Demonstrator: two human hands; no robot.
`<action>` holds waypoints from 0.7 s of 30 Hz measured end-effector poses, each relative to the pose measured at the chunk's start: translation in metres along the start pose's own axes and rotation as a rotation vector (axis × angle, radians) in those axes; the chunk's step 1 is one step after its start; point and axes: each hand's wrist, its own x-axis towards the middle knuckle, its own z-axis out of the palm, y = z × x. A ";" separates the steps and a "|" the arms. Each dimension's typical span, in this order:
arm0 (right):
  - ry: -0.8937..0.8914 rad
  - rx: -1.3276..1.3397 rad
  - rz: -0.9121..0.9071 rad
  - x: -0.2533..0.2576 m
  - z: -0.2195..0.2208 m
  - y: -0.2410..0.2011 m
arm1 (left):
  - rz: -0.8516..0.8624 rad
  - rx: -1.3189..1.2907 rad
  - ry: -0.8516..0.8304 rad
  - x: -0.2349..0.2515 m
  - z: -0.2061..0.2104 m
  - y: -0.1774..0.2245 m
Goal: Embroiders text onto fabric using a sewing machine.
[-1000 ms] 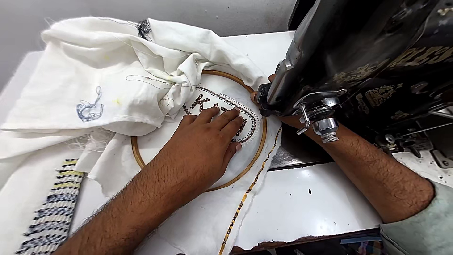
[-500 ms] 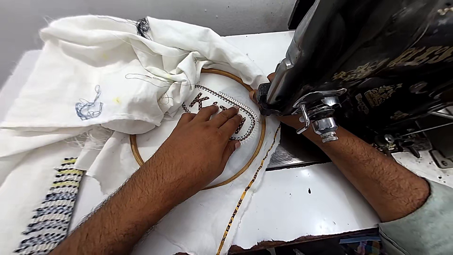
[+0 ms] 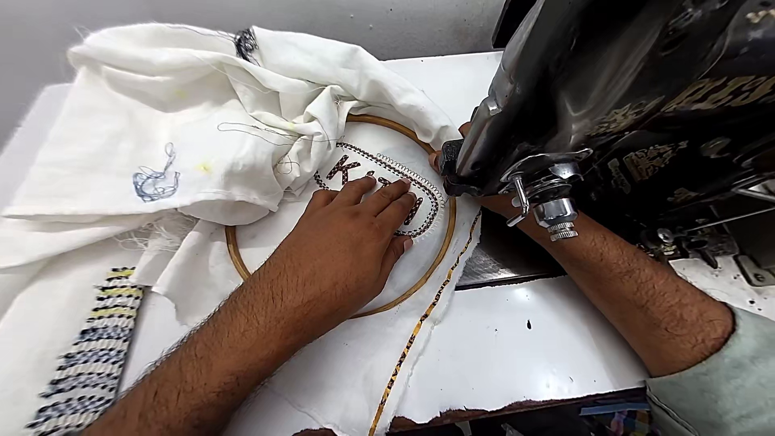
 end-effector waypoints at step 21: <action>0.016 -0.022 -0.002 0.004 0.002 0.001 | -0.004 -0.001 0.017 0.003 0.003 -0.002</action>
